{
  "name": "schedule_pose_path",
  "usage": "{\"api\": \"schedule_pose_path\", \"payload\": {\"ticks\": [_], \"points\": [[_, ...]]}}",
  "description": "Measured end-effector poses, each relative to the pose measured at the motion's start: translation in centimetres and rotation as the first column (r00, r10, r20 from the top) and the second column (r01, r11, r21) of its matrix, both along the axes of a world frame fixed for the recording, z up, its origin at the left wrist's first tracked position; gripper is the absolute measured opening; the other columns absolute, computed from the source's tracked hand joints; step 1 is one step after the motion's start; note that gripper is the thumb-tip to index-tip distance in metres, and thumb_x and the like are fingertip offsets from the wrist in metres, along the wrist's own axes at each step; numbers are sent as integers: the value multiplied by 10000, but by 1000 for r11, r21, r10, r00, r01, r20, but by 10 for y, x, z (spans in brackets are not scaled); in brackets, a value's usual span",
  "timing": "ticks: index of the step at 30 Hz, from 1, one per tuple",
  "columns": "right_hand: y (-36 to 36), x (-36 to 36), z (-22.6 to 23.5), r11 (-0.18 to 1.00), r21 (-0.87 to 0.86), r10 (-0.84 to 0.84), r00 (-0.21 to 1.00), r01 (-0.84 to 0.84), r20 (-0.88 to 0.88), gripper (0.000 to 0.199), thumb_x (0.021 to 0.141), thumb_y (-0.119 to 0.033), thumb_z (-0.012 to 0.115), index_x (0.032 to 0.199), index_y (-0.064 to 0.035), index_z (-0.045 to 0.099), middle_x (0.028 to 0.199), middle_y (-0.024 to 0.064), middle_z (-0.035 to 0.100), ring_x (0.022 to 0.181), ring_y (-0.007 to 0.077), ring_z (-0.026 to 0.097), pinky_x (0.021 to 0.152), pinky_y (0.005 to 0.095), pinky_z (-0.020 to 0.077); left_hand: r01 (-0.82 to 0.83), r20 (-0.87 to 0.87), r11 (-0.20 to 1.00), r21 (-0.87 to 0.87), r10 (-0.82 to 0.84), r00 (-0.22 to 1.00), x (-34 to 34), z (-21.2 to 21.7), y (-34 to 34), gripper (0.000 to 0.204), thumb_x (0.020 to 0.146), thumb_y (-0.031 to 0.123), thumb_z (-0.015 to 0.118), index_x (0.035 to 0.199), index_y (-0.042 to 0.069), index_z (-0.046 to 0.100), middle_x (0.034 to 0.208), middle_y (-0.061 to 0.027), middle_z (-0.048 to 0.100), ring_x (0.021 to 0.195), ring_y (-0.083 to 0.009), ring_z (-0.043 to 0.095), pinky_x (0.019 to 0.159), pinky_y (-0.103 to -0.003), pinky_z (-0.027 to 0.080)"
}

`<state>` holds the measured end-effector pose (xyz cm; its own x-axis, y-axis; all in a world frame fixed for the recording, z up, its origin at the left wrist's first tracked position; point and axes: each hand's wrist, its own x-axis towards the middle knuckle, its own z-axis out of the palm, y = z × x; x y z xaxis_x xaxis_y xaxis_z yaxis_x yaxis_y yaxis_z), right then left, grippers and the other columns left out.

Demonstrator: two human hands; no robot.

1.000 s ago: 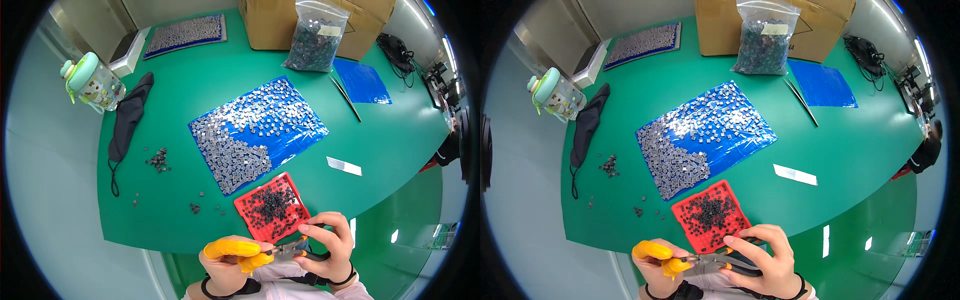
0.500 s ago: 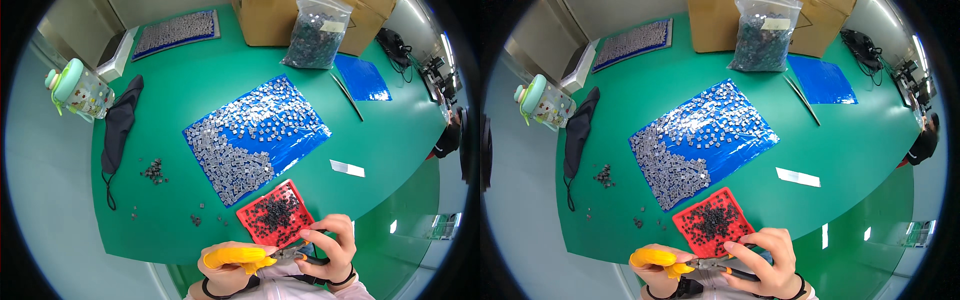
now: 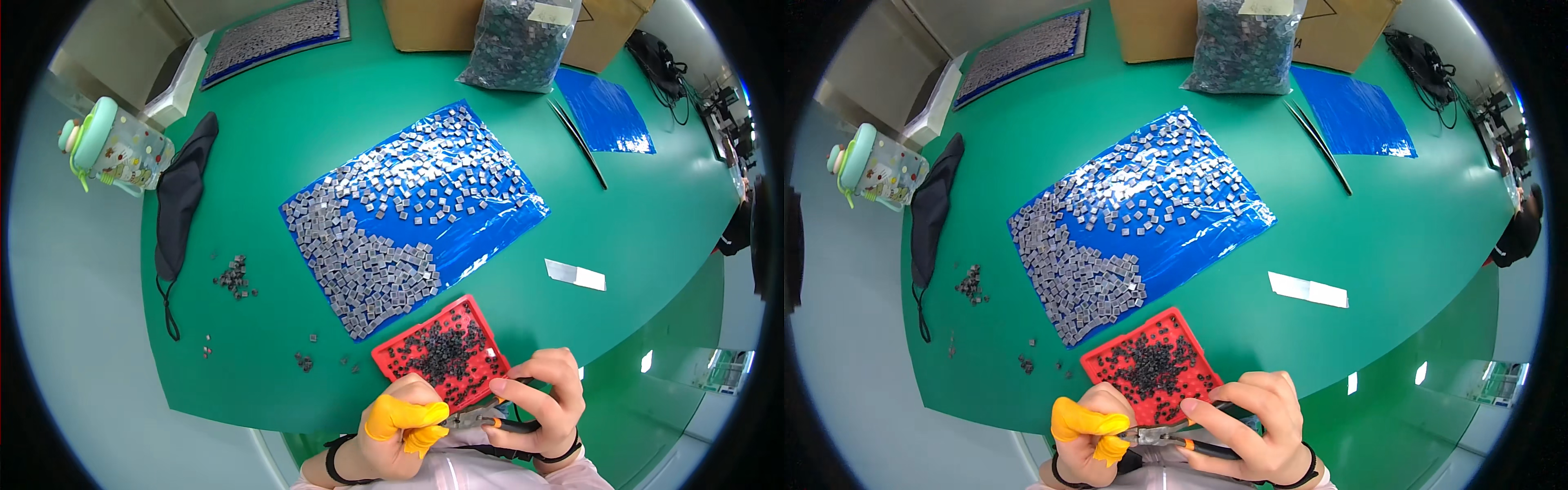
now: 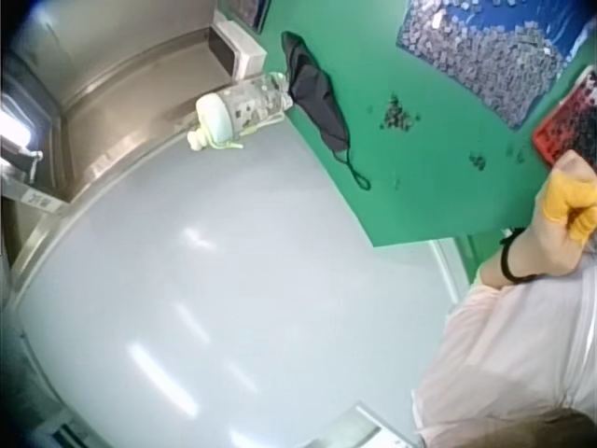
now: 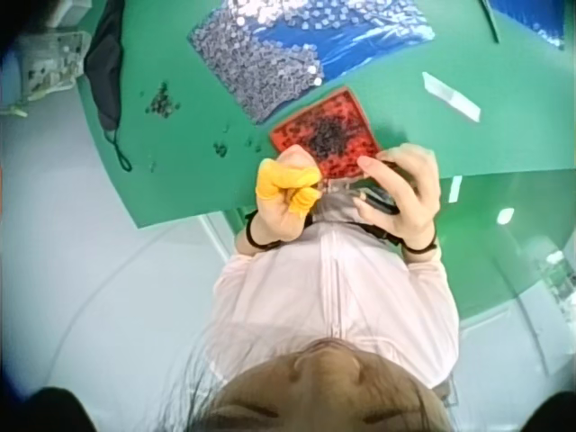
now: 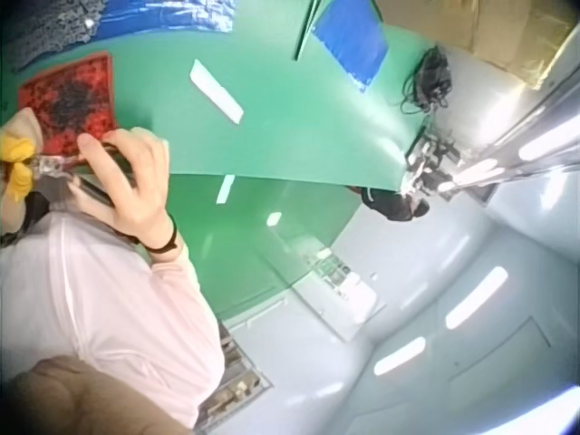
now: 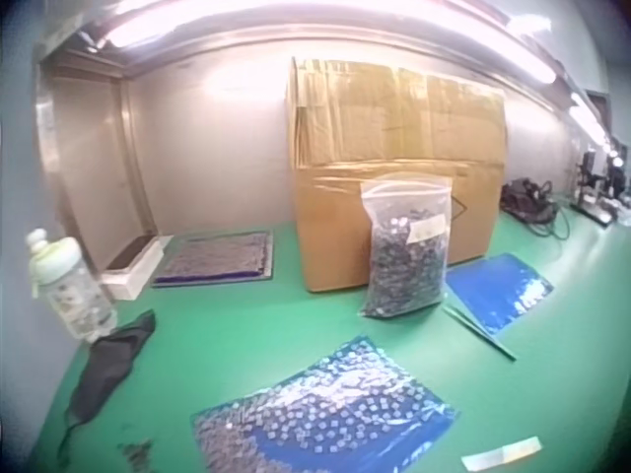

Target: The person sorts small black components from a red tray using tweezers and pliers. They place the sorted items onto a blue sheet on the green table.

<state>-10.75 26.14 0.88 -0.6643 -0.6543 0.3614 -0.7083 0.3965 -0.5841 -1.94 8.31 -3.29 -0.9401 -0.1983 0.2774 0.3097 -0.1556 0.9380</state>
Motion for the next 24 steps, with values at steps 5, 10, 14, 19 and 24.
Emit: {"api": "schedule_pose_path", "payload": {"ticks": [5,10,14,19,24], "points": [[5,-9,-3,999,-8,36,999,-36,7,436,640,-349,785,1022,-151,715,937,31,571,785,209,530,621,320,407,115,10,988,-100,-114,993,-6,1,-4,357,690,-122,572,1020,14,553,776,-85,555,636,-233,477,589,-332,378],[3,-12,-8,998,-40,50,999,-49,22,433,642,-368,776,1021,-165,722,933,27,572,779,204,525,605,316,403,93,5,991,-94,-93,996,-7,2,-4,322,670,-112,564,969,6,546,760,-102,540,620,-254,470,570,-348,380],[-1,-13,-6,994,-67,89,996,-89,3,409,660,-361,763,1023,-176,724,926,21,579,764,193,516,592,308,387,137,-54,990,-28,-138,989,-4,0,-6,265,701,-103,546,946,-2,561,761,-89,548,623,-245,496,564,-337,395],[1,-14,-4,994,-23,108,993,-109,-51,448,627,-433,796,979,-168,716,929,37,587,771,211,519,619,340,372,13,61,993,117,-21,998,3,2,0,160,955,165,528,925,15,484,682,-69,503,583,-164,441,552,-327,360],[0,-9,-1,997,-4,70,995,-71,-75,455,629,-467,785,977,-182,713,918,26,587,772,209,513,619,343,362,79,242,976,201,-128,962,3,17,-6,235,969,212,501,841,24,448,660,-58,463,562,-155,418,536,-310,344]]}}
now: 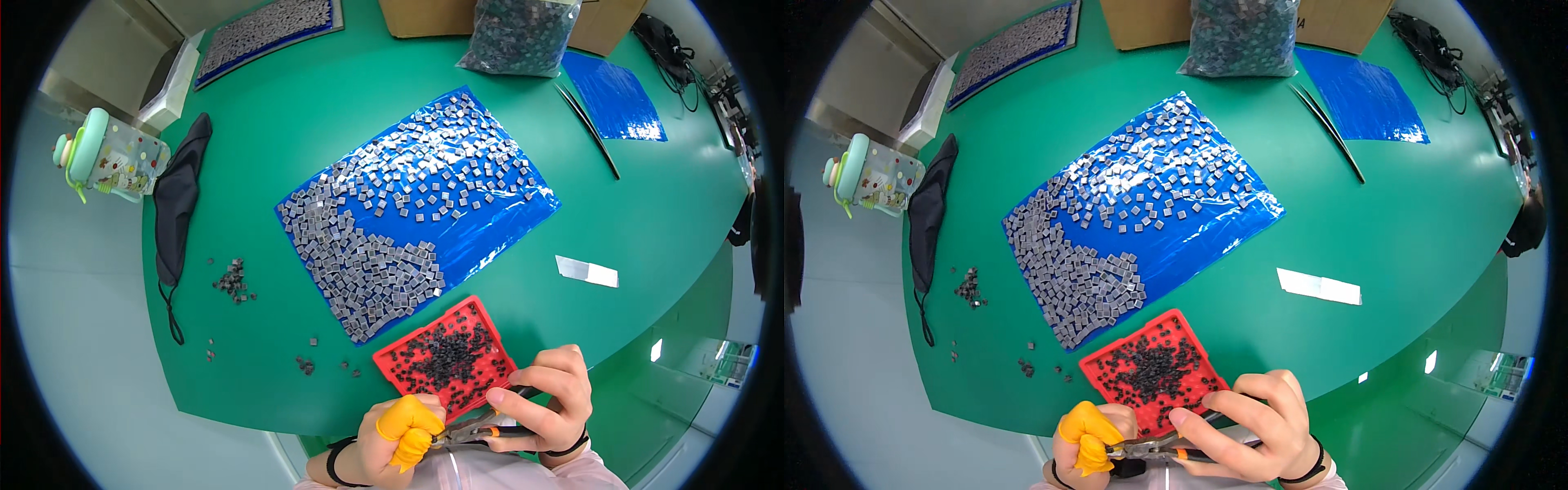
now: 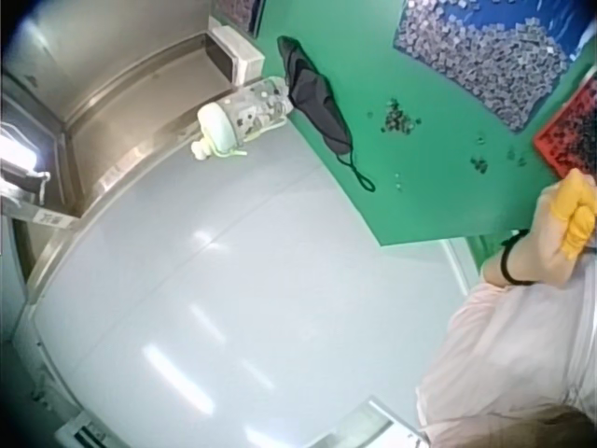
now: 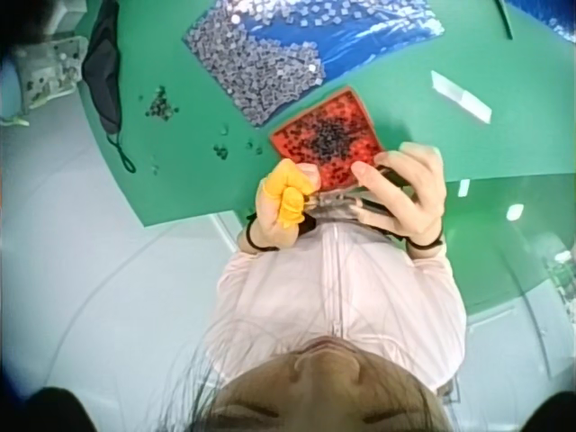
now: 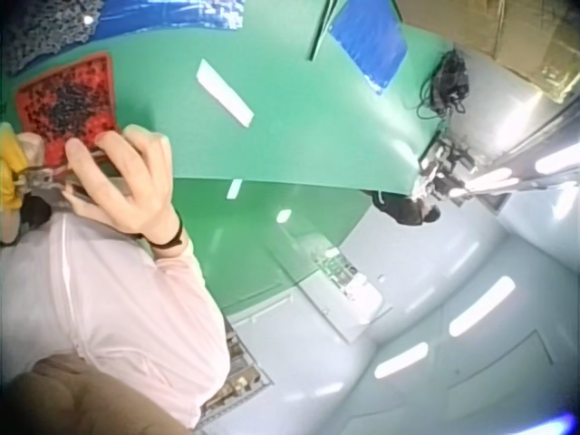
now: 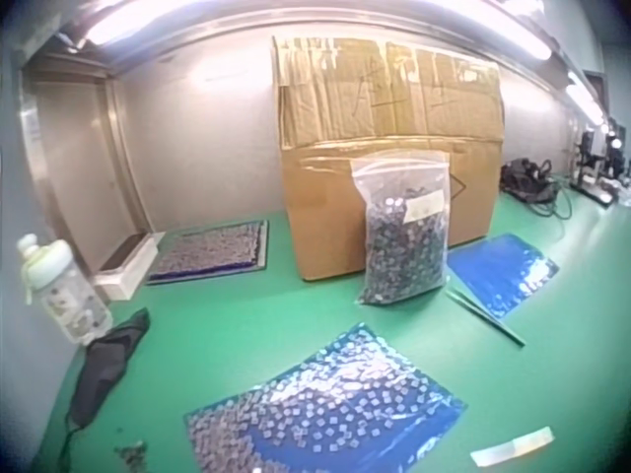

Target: The person sorts small black components from a red tray using tweezers and pliers. They place the sorted items onto a blue sheet on the green table.

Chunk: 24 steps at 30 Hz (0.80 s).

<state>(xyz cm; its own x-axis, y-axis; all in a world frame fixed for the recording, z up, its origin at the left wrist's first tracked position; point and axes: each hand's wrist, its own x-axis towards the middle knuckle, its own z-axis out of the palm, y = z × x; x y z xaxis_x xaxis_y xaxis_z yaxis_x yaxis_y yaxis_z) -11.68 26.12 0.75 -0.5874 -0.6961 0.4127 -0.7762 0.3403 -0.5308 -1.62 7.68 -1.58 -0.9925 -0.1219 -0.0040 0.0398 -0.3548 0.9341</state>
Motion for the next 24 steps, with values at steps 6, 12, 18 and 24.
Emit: {"api": "schedule_pose_path", "payload": {"ticks": [6,12,18,24], "points": [[-2,1,-1,1000,-20,-9,999,10,39,456,614,-454,798,963,-174,709,909,25,582,770,211,513,622,342,368,40,55,996,-78,-36,998,4,1,-9,78,872,79,555,870,2,545,720,-86,540,590,-200,499,549,-315,401],[-4,2,0,993,-65,-87,988,97,131,463,598,-421,813,956,-148,705,899,35,571,762,214,515,638,342,397,-162,-220,925,-344,88,971,-8,-2,-10,269,783,20,702,1029,-15,598,865,-109,639,741,-241,622,643,-323,496],[-8,1,-1,997,-69,-33,988,44,152,464,598,-408,814,965,-144,708,901,37,572,762,216,521,643,344,405,-292,-332,839,-459,142,932,-9,-2,-5,91,838,75,600,861,-13,607,719,-101,576,598,-231,550,563,-345,440],[-6,-1,-2,999,-52,16,991,-9,131,444,627,-419,804,976,-158,720,918,37,579,766,217,527,632,344,401,-184,-321,795,-578,-15,947,2,-8,-19,156,721,33,608,863,-21,640,729,-119,595,628,-293,577,589,-385,467]]}}
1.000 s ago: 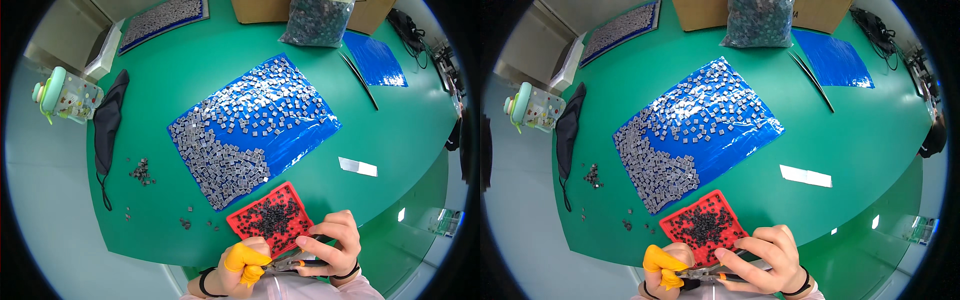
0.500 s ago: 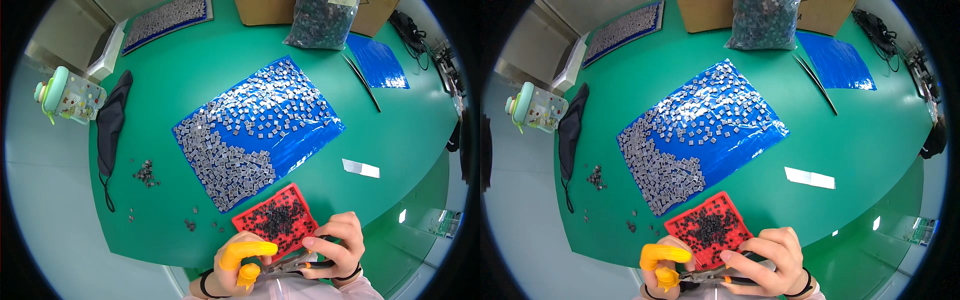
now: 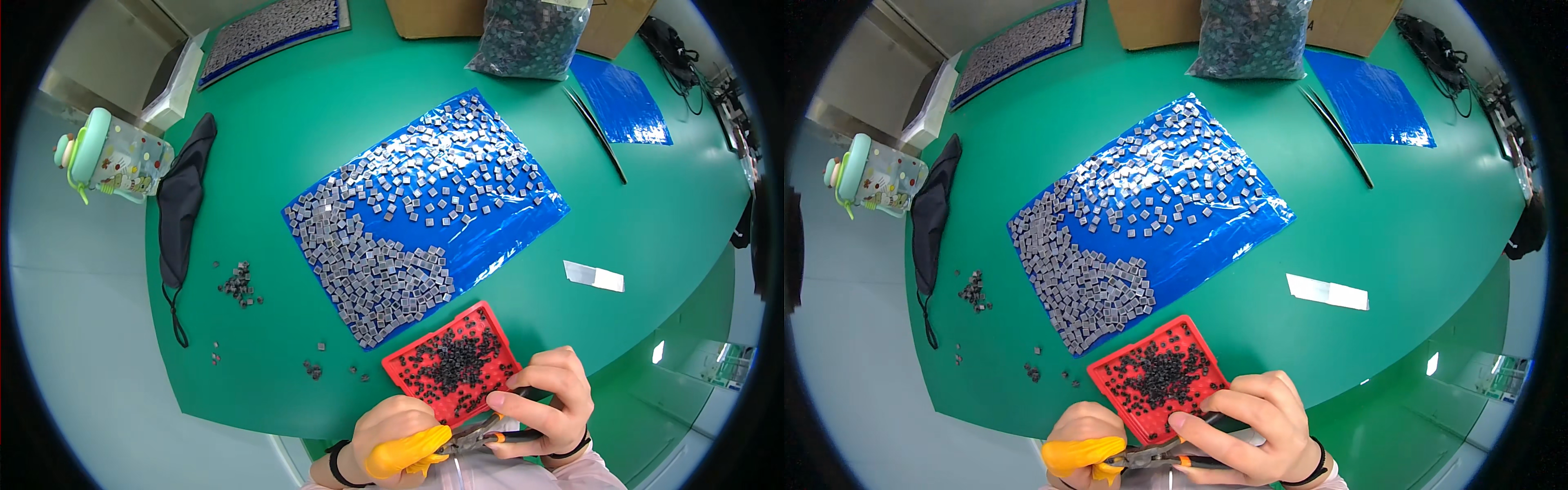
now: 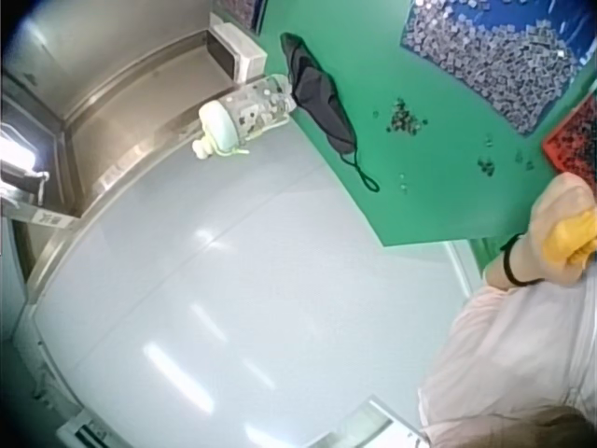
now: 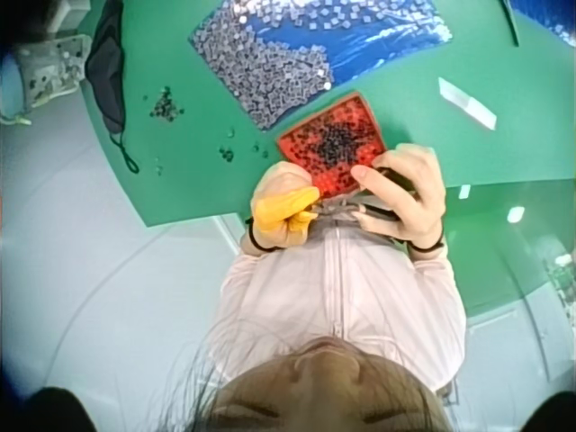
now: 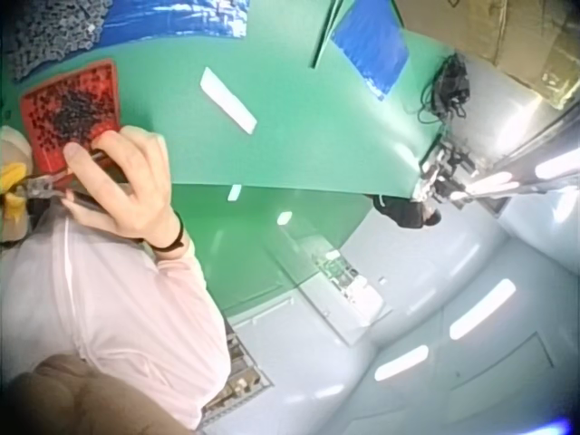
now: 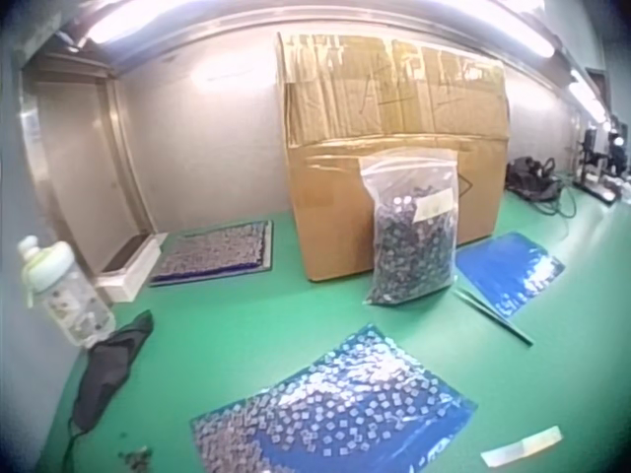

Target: The person sorts small black components from a red tray using tweezers and pliers. They place the sorted items onto a blue sheet on the green table.

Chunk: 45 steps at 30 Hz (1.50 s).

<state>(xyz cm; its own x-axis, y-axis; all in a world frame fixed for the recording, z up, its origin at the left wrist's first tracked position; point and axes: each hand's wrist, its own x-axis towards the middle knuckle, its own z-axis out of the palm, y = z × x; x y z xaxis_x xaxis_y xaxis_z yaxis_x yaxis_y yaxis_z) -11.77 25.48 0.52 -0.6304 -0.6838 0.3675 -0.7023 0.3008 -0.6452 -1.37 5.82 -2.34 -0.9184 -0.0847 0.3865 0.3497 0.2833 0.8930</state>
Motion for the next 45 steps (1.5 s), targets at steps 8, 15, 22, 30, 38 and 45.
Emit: {"api": "schedule_pose_path", "payload": {"ticks": [8,15,22,30,38,45], "points": [[1,-1,6,999,28,22,998,-20,-55,430,677,-478,764,980,-176,718,914,34,581,767,217,527,608,344,376,65,69,978,198,-80,994,-1,0,4,135,827,123,561,801,-7,589,697,-118,561,584,-277,528,550,-372,427],[2,3,2,999,33,-9,998,11,-58,431,645,-451,786,965,-171,712,906,30,578,761,212,521,620,340,377,166,173,867,470,-275,946,-10,11,0,285,935,277,560,887,-3,577,721,-104,558,600,-211,508,538,-331,390],[-1,4,2,994,-25,-103,994,103,20,446,610,-412,804,955,-147,703,882,36,566,750,212,522,627,347,396,-188,224,807,561,71,972,5,11,21,389,932,302,589,1103,-45,547,939,-211,643,777,-247,656,679,-340,542],[-3,4,0,998,-39,-37,997,40,62,459,594,-396,808,955,-132,704,887,39,577,743,220,534,638,349,412,-233,194,909,347,174,966,4,15,9,188,792,107,713,753,-73,677,774,-211,689,681,-288,696,620,-324,570],[1,3,6,998,0,-69,997,69,-42,448,589,-445,813,928,-169,712,911,25,565,781,201,528,669,348,375,-201,427,842,501,-39,903,16,5,4,200,698,4,792,856,-68,691,825,-157,702,700,-207,684,635,-276,550],[6,-7,6,1000,8,-3,997,4,-80,435,579,-443,816,910,-179,718,900,16,559,778,194,521,668,344,366,-133,443,696,706,-286,850,5,9,-2,257,667,-50,805,903,-80,705,850,-158,714,728,-190,700,671,-274,572]]}}
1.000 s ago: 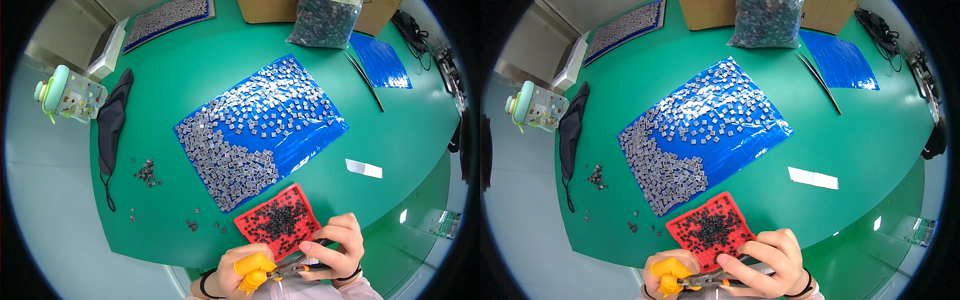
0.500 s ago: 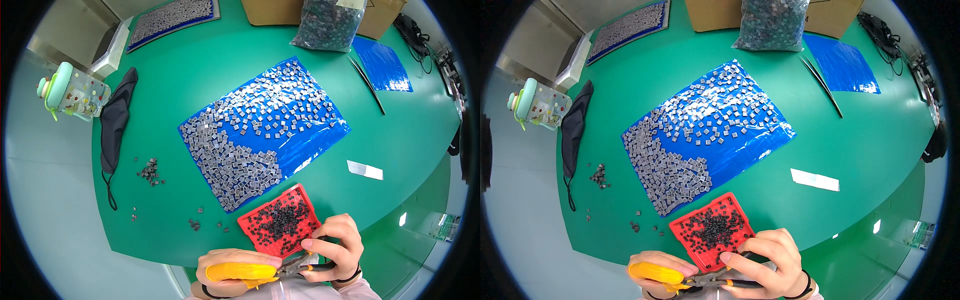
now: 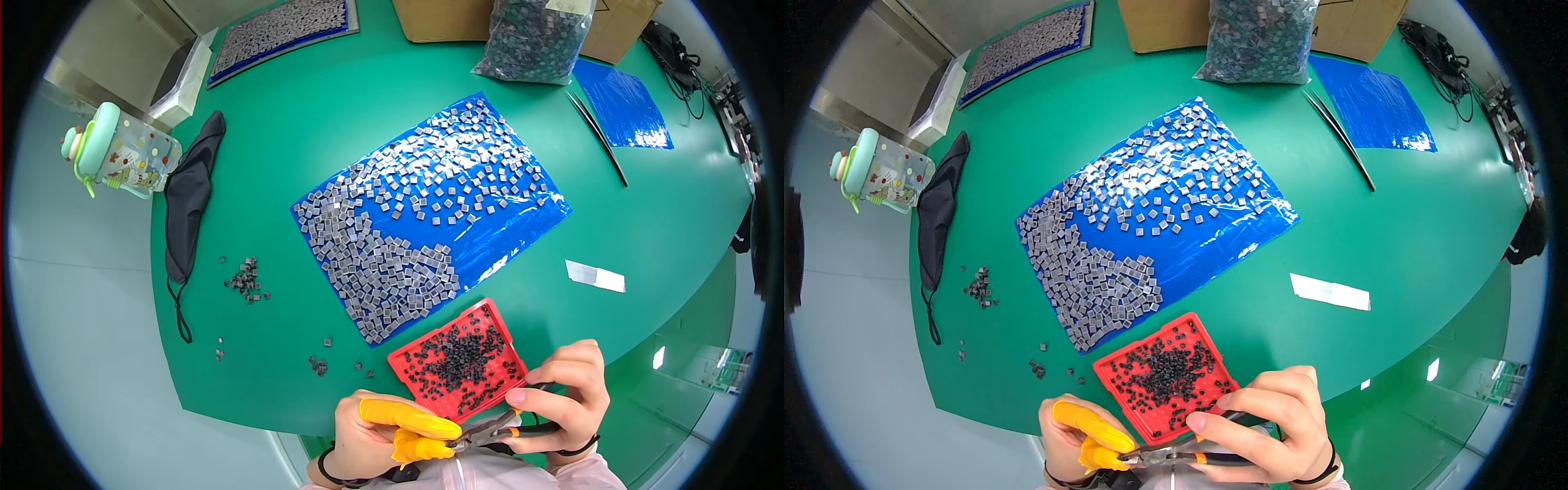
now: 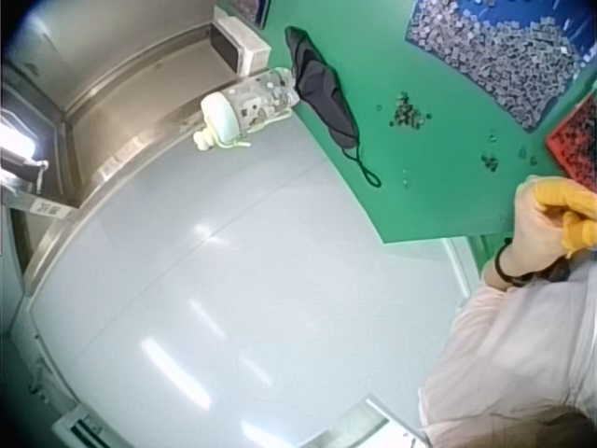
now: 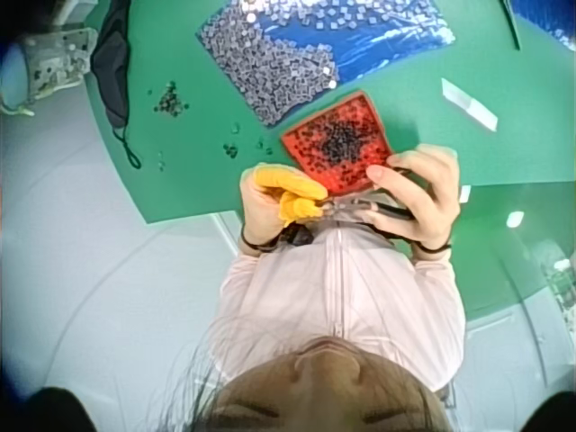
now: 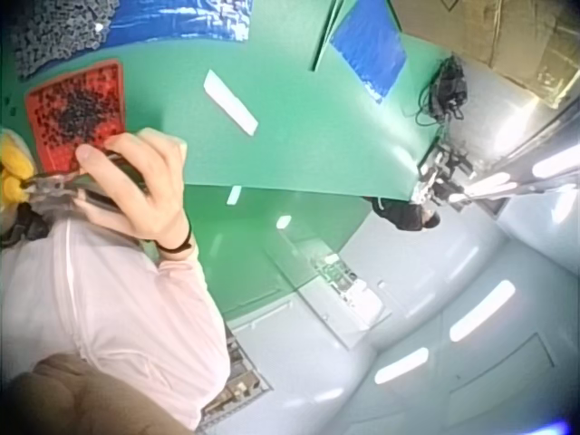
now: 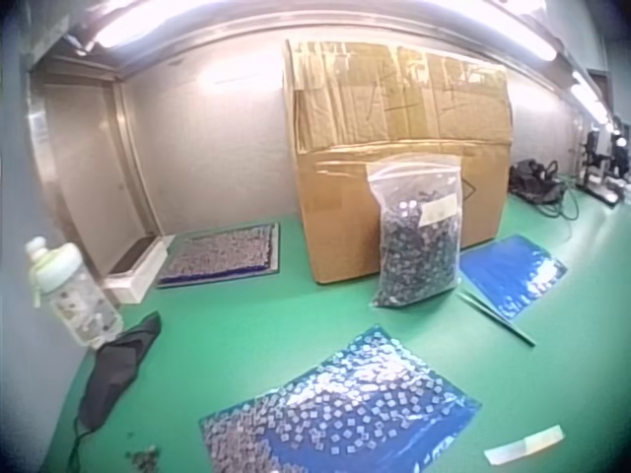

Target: The person sorts small black components from a red tray using tweezers and pliers. They place the sorted items onto a blue sheet on the green table.

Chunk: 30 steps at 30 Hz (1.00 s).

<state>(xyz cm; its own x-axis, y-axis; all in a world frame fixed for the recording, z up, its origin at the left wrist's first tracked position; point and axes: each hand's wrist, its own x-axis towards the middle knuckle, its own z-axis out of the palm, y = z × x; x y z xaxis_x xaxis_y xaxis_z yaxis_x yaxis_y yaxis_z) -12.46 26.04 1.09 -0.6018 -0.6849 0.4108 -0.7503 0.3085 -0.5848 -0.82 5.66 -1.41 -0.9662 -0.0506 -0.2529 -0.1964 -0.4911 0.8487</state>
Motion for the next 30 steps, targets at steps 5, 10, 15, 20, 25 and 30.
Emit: {"api": "schedule_pose_path", "payload": {"ticks": [5,10,15,20,25,30], "points": [[-1,-2,0,1000,-14,11,999,-10,49,424,575,-408,813,907,-161,719,895,23,572,771,198,529,653,340,380,-179,-163,936,-303,134,977,0,4,5,161,709,12,779,814,-73,691,788,-162,703,646,-207,676,596,-270,539],[-5,-2,1,1000,-19,19,998,-18,67,431,586,-392,807,921,-138,712,891,39,582,758,207,547,647,342,408,-365,-278,861,-355,275,920,-7,6,14,143,736,50,766,778,-61,686,757,-183,693,615,-233,671,572,-283,538],[-9,1,1,999,-37,-6,991,11,134,427,608,-381,801,932,-121,706,890,43,582,762,213,565,651,346,425,-487,-349,842,-234,394,850,0,-5,21,100,745,26,750,767,-48,685,760,-204,691,627,-261,680,569,-307,553],[-9,-2,1,1000,-11,14,995,-13,97,432,609,-402,804,928,-127,707,890,40,581,774,211,555,652,347,410,-415,-340,824,-385,291,894,-3,3,12,94,729,-14,750,776,-60,683,777,-210,693,655,-254,688,583,-306,557],[-6,-3,4,1000,9,-3,999,4,-32,458,602,-462,802,921,-147,708,890,31,573,785,206,535,641,344,378,-126,-145,959,-255,92,985,2,1,2,191,710,-57,773,882,-88,695,846,-160,712,730,-209,702,664,-283,577],[0,-4,0,991,-126,-28,999,32,28,456,637,-507,770,901,-141,702,881,38,561,773,217,526,642,351,373,-17,150,944,329,-35,988,0,1,-5,197,705,-49,776,867,-108,680,809,-195,696,720,-246,701,647,-319,587]]}}
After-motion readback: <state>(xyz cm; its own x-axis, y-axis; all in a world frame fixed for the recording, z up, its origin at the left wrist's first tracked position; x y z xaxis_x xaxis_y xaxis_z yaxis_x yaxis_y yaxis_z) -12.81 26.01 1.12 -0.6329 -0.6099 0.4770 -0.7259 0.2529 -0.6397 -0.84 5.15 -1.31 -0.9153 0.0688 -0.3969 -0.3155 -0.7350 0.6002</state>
